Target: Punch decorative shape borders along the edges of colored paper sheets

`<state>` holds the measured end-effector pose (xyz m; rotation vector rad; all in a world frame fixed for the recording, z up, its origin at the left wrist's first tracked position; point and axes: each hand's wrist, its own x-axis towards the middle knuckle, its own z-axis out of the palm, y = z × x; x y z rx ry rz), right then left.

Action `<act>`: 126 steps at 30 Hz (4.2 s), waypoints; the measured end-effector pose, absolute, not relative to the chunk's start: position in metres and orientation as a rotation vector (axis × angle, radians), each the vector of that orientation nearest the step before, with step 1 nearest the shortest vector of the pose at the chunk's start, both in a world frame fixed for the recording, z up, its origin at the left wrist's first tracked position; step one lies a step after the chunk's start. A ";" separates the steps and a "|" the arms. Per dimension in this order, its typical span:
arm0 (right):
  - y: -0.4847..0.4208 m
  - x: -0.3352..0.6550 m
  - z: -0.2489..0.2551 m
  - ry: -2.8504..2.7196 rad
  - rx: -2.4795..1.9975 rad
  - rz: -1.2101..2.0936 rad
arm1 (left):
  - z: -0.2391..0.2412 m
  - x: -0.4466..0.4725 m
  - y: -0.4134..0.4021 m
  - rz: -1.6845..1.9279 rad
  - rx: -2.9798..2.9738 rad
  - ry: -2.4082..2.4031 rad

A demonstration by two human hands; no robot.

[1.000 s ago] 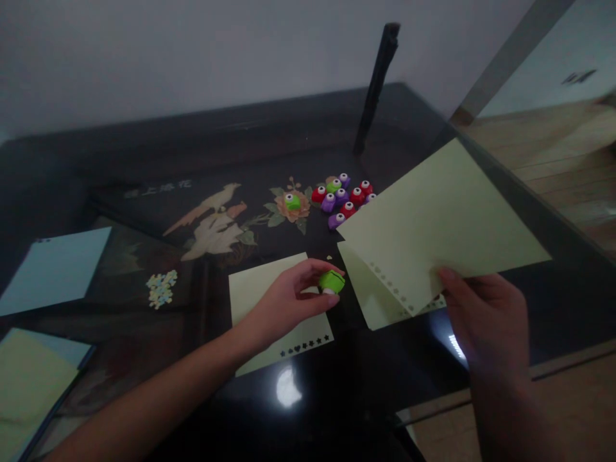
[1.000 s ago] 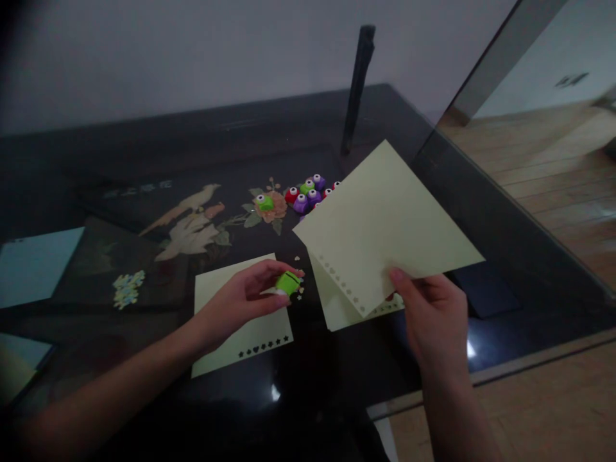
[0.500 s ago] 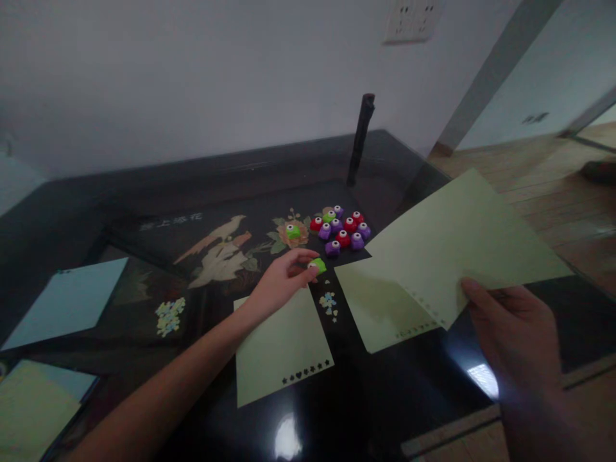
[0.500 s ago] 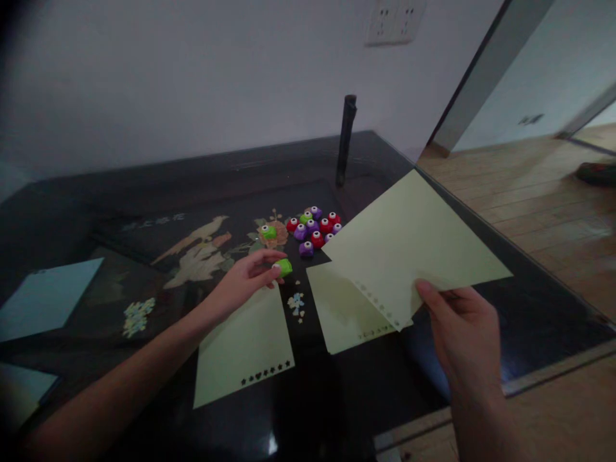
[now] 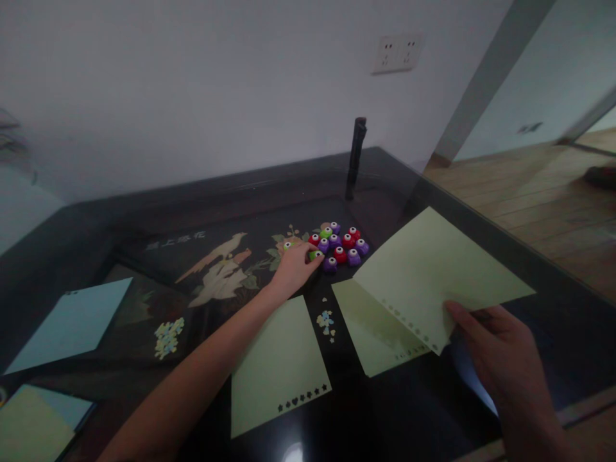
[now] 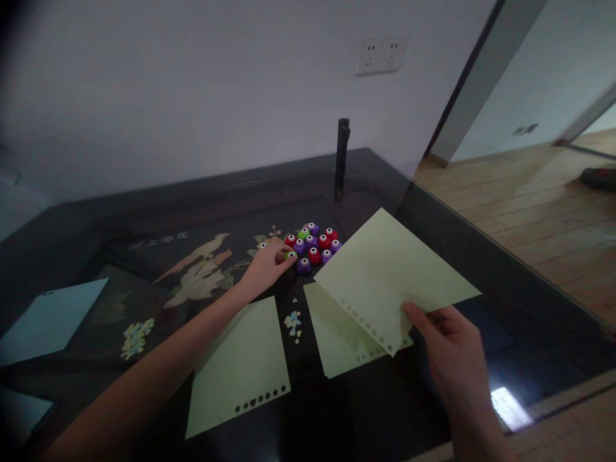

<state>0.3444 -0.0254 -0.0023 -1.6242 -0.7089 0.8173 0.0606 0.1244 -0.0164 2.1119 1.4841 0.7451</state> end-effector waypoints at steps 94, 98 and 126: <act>0.019 0.356 0.002 -1.922 -1.761 0.551 | 0.013 0.069 0.069 0.588 2.536 1.211; 0.018 0.347 0.019 -1.756 -1.750 0.505 | 0.041 0.025 0.064 0.693 2.471 1.291; 0.067 0.170 0.016 -2.858 -1.238 0.589 | 0.019 -0.070 0.006 0.031 2.274 1.521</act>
